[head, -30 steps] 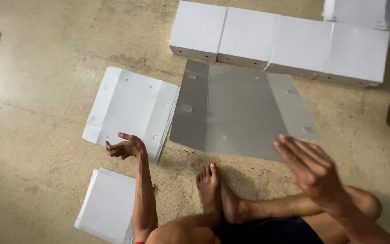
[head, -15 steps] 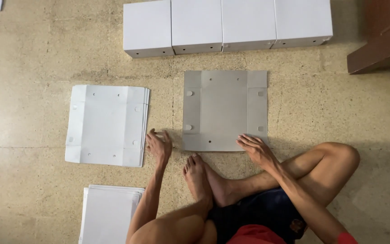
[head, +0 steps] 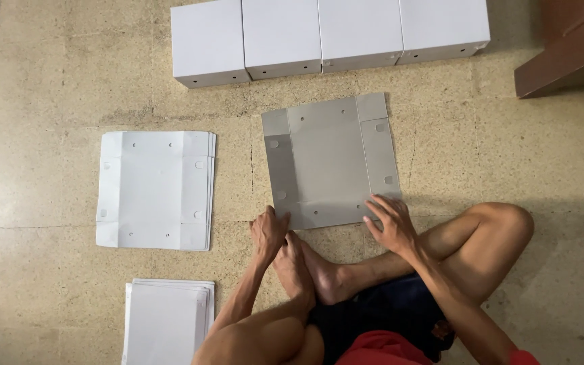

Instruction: Assembling a white cardboard box from a flat pre-cut sheet by folding and tucking flaps.

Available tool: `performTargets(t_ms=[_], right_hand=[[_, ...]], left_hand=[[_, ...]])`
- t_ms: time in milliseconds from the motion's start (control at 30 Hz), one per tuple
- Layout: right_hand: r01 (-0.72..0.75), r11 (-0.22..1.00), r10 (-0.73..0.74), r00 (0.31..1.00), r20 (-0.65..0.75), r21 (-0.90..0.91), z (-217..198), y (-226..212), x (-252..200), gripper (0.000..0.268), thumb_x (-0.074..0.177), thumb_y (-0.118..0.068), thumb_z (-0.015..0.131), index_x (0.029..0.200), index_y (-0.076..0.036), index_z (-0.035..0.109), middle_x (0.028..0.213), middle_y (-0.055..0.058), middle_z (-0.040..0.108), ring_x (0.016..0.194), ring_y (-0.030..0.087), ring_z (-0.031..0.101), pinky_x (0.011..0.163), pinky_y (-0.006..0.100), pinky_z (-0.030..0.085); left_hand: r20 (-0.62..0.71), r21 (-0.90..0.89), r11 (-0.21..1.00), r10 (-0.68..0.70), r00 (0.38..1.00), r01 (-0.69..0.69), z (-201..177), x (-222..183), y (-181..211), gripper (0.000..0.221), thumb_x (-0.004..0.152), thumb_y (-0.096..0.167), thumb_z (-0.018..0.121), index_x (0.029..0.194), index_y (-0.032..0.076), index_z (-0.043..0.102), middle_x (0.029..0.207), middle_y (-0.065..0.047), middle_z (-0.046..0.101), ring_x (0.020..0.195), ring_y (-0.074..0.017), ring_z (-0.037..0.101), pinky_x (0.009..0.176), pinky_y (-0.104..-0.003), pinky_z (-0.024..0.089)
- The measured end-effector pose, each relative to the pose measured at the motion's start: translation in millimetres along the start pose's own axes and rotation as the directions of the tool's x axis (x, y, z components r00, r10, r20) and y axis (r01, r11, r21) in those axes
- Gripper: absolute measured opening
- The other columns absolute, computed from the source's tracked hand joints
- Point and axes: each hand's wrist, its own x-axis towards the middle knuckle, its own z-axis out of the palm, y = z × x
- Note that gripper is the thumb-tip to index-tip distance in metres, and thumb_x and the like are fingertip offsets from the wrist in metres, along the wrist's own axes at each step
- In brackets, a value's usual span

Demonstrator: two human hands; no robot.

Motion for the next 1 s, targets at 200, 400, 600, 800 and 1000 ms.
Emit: performTargets(t_ms=[200, 400, 600, 800, 1000], right_hand=[[-0.471, 0.881, 0.473, 0.871, -0.134, 0.044, -21.2, -9.2, -3.6, 0.052, 0.098, -0.027, 0.058, 0.14, 0.003, 0.052, 0.12, 0.027, 0.056, 0.11, 0.045, 0.061, 0.077, 0.055, 0.058], [-0.623, 0.745, 0.648, 0.761, -0.037, 0.24, 2.7, 10.6, 1.9, 0.055, 0.096, -0.03, 0.061, 0.139, 0.001, 0.049, 0.117, 0.024, 0.05, 0.108, 0.046, 0.059, 0.077, 0.056, 0.057], [-0.604, 0.797, 0.597, 0.789, -0.144, -0.005, -5.5, -4.5, 6.6, 0.066, 0.09, -0.041, 0.068, 0.135, 0.003, 0.049, 0.11, 0.025, 0.052, 0.104, 0.043, 0.059, 0.076, 0.054, 0.057], [-0.634, 0.773, 0.62, 0.764, -0.178, -0.028, 6.0, 0.9, 9.2, 0.064, 0.089, -0.043, 0.069, 0.128, 0.005, 0.052, 0.104, 0.024, 0.053, 0.1, 0.043, 0.059, 0.076, 0.053, 0.056], [-0.626, 0.75, 0.658, 0.741, -0.136, 0.212, 12.7, 27.4, 7.2, 0.053, 0.089, -0.039, 0.072, 0.116, 0.003, 0.054, 0.098, 0.022, 0.053, 0.094, 0.046, 0.06, 0.072, 0.054, 0.054]], left_hand=[[-0.104, 0.21, 0.965, 0.183, 0.978, -0.158, 35.7, 5.3, -2.4, 0.026, 0.093, 0.034, 0.064, 0.101, 0.012, 0.053, 0.092, -0.015, 0.073, 0.093, -0.036, 0.073, 0.092, -0.051, 0.048], [0.036, 0.069, 0.983, 0.168, 0.985, -0.171, 41.6, -9.0, 20.8, 0.026, 0.096, 0.026, 0.059, 0.107, 0.009, 0.044, 0.095, -0.02, 0.071, 0.087, -0.0448, 0.072, 0.08, -0.055, 0.056], [-0.036, 0.181, 0.803, 0.582, 0.812, -0.568, 86.1, 4.1, 9.0, 0.051, 0.082, 0.042, 0.073, 0.114, 0.006, 0.057, 0.119, -0.013, 0.051, 0.093, -0.0387, 0.065, 0.078, -0.047, 0.057], [-0.15, 0.368, 0.705, 0.688, 0.71, -0.606, 119.1, 32.2, 9.5, 0.042, 0.081, 0.036, 0.076, 0.104, 0.007, 0.055, 0.101, -0.006, 0.048, 0.098, -0.027, 0.055, 0.073, -0.039, 0.052], [-0.101, 0.447, 0.572, 0.796, 0.597, -0.687, 127.5, 66.8, 27.6, 0.038, 0.088, 0.048, 0.066, 0.104, 0.017, 0.051, 0.097, 0.0, 0.046, 0.102, -0.0209, 0.049, 0.089, -0.04, 0.04]])
